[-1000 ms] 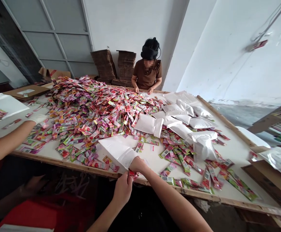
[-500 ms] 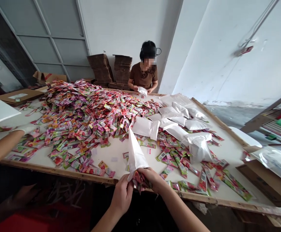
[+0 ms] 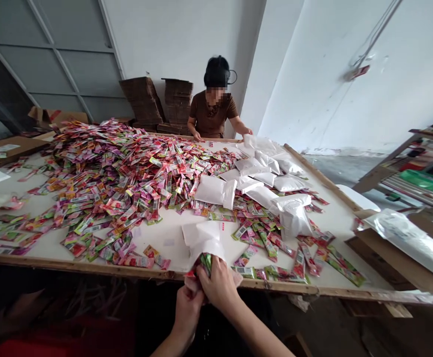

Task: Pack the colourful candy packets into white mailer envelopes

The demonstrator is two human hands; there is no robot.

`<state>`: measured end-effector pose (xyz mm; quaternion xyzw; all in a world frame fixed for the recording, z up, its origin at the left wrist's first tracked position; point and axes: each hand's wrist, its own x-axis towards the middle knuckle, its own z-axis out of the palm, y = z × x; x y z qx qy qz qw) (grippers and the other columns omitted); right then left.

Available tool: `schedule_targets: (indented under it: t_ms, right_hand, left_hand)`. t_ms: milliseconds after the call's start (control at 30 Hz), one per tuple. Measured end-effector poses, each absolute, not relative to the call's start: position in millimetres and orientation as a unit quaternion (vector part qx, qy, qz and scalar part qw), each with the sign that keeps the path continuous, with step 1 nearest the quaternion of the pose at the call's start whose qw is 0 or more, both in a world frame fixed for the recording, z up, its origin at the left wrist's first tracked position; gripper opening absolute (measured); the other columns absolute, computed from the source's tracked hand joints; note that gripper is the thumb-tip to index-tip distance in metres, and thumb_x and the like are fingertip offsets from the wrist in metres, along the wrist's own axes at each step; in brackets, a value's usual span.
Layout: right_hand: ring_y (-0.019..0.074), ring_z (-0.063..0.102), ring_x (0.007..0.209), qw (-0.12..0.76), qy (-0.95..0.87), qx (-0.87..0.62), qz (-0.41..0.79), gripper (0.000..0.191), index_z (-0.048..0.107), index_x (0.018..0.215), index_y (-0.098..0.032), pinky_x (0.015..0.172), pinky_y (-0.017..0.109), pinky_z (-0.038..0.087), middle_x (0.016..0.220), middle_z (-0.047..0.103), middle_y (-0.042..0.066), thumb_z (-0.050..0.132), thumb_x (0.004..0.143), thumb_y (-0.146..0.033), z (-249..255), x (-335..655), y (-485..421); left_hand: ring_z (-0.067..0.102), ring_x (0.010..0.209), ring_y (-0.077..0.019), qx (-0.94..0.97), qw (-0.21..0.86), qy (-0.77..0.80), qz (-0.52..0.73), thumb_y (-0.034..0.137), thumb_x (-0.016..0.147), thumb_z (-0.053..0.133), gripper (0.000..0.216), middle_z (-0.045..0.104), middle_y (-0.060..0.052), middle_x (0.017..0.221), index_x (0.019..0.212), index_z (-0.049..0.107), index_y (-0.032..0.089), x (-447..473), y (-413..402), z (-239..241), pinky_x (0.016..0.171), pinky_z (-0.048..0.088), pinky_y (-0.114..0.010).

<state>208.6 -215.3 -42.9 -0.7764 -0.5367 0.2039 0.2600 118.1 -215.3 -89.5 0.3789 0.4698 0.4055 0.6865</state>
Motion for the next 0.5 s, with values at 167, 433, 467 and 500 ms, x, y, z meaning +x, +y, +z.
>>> schedule_targets:
  t_ms: [167,433,467,500]
  right_hand:
    - [0.0276,0.052,0.097,0.211,-0.547,-0.786,0.194,0.032,0.052,0.101,-0.008,0.083,0.037,0.040,0.098,0.056,0.017,0.043,0.080,-0.030,-84.0,206.2,-222.7]
    - [0.0262,0.050,0.091,0.265,-0.540,-0.793,0.097,0.023,0.051,0.098,-0.014,0.079,0.040,0.042,0.093,0.054,0.013,0.040,0.082,-0.026,-88.0,197.9,-202.6]
    - [0.0260,0.049,0.090,0.275,-0.542,-0.790,0.078,0.023,0.050,0.098,-0.014,0.078,0.040,0.042,0.091,0.053,0.013,0.039,0.083,-0.028,-78.9,197.6,-201.5]
    - [0.0264,0.048,0.091,0.275,-0.549,-0.787,0.063,0.024,0.050,0.099,-0.015,0.079,0.040,0.042,0.091,0.053,0.012,0.039,0.084,-0.030,-68.8,198.0,-201.4]
  left_hand:
    - [0.055,0.055,-0.0125,0.226,0.774,0.439,0.395,0.042,0.058,0.070,0.045,0.061,-0.001,0.067,0.092,0.057,0.016,119.0,-226.7,-121.5,0.050,0.040,-0.021]
    - [0.058,0.064,-0.0156,0.463,0.649,0.443,0.410,0.020,0.066,0.057,0.021,0.063,-0.004,0.071,0.085,0.058,0.014,104.2,-203.7,-103.2,0.062,0.046,-0.025]
    - [0.059,0.067,-0.0160,0.467,0.650,0.432,0.416,0.020,0.066,0.056,0.020,0.064,-0.004,0.074,0.085,0.058,0.015,103.2,-203.3,-95.5,0.064,0.046,-0.025]
    - [0.058,0.065,-0.0159,0.462,0.664,0.422,0.410,0.021,0.067,0.056,0.019,0.064,-0.004,0.073,0.085,0.058,0.015,102.8,-203.8,-88.5,0.061,0.046,-0.025]
